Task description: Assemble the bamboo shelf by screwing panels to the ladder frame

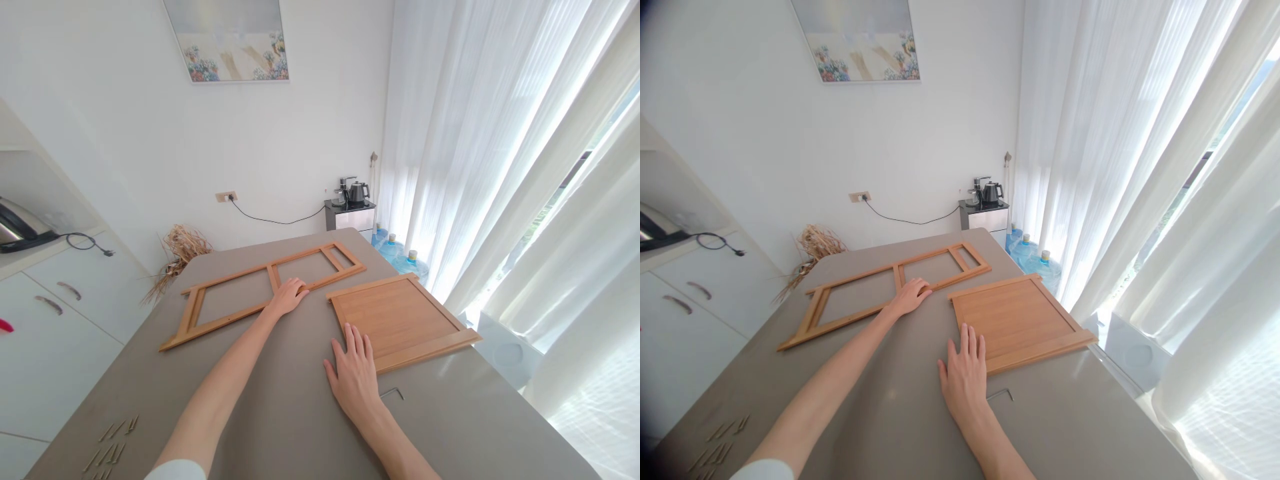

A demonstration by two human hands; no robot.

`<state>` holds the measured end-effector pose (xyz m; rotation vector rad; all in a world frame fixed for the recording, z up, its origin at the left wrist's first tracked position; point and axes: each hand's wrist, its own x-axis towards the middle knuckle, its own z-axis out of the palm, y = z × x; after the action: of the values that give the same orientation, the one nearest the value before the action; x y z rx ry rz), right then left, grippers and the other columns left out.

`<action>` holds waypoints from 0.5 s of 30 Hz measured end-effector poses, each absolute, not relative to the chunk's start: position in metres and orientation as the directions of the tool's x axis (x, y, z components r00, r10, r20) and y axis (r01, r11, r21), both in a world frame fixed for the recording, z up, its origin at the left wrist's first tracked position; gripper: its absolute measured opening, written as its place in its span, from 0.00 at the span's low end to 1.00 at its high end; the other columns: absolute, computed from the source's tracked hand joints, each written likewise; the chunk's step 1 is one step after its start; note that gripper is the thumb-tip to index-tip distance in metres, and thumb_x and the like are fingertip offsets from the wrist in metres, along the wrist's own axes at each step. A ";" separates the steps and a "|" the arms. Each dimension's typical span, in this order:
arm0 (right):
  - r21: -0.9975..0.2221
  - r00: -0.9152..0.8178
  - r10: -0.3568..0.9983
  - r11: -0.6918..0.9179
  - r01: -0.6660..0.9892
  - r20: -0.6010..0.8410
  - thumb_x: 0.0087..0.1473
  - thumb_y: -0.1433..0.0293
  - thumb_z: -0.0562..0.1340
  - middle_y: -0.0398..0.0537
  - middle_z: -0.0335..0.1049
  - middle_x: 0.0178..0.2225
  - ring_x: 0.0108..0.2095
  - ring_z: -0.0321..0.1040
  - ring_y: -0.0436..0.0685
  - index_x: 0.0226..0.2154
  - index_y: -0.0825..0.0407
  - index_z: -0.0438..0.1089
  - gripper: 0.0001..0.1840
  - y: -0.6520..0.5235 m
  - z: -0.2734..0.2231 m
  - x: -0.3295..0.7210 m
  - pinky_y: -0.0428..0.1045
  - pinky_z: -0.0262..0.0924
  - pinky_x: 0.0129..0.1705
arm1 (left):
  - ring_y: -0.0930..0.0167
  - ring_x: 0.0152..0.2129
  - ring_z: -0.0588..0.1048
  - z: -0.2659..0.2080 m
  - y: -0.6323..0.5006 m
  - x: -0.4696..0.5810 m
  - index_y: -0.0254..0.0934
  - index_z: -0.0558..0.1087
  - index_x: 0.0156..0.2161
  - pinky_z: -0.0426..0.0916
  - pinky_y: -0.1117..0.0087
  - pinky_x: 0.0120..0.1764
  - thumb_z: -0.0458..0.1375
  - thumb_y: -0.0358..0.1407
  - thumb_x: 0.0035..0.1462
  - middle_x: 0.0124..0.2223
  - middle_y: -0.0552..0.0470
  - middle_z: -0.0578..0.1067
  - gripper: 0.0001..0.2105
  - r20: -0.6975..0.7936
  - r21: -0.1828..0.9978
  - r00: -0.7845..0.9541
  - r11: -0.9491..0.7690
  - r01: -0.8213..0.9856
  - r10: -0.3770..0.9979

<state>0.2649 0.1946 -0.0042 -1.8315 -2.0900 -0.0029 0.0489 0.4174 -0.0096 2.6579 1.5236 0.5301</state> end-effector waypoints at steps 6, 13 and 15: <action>-0.241 -0.095 0.953 0.167 0.956 0.286 0.61 0.57 0.57 0.60 0.49 0.67 0.66 0.46 0.68 0.52 0.51 0.71 0.22 0.194 -0.007 0.265 0.64 0.39 0.65 | 0.64 0.45 0.71 -0.001 0.392 0.036 0.40 0.72 0.49 0.65 0.62 0.50 0.48 0.46 0.66 0.47 0.47 0.74 0.16 0.241 0.206 0.527 -0.574 0.792 0.815; -0.246 -0.090 0.957 0.161 0.956 0.277 0.61 0.57 0.56 0.60 0.49 0.67 0.67 0.45 0.68 0.51 0.51 0.71 0.22 0.192 -0.003 0.265 0.64 0.38 0.66 | 0.64 0.43 0.71 -0.004 0.394 0.047 0.42 0.73 0.51 0.66 0.62 0.49 0.47 0.43 0.67 0.48 0.47 0.75 0.16 0.231 0.217 0.528 -0.572 0.791 0.817; -0.247 -0.093 0.957 0.163 0.955 0.274 0.61 0.57 0.56 0.60 0.49 0.67 0.67 0.45 0.68 0.51 0.51 0.71 0.22 0.192 -0.003 0.266 0.64 0.38 0.66 | 0.64 0.43 0.71 -0.006 0.397 0.052 0.41 0.73 0.50 0.66 0.62 0.48 0.46 0.43 0.67 0.47 0.47 0.75 0.16 0.239 0.219 0.516 -0.564 0.796 0.822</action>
<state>0.2655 0.1919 -0.0026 -1.8204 -2.0802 0.0082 0.0515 0.3966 -0.0061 2.6638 1.4244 0.4884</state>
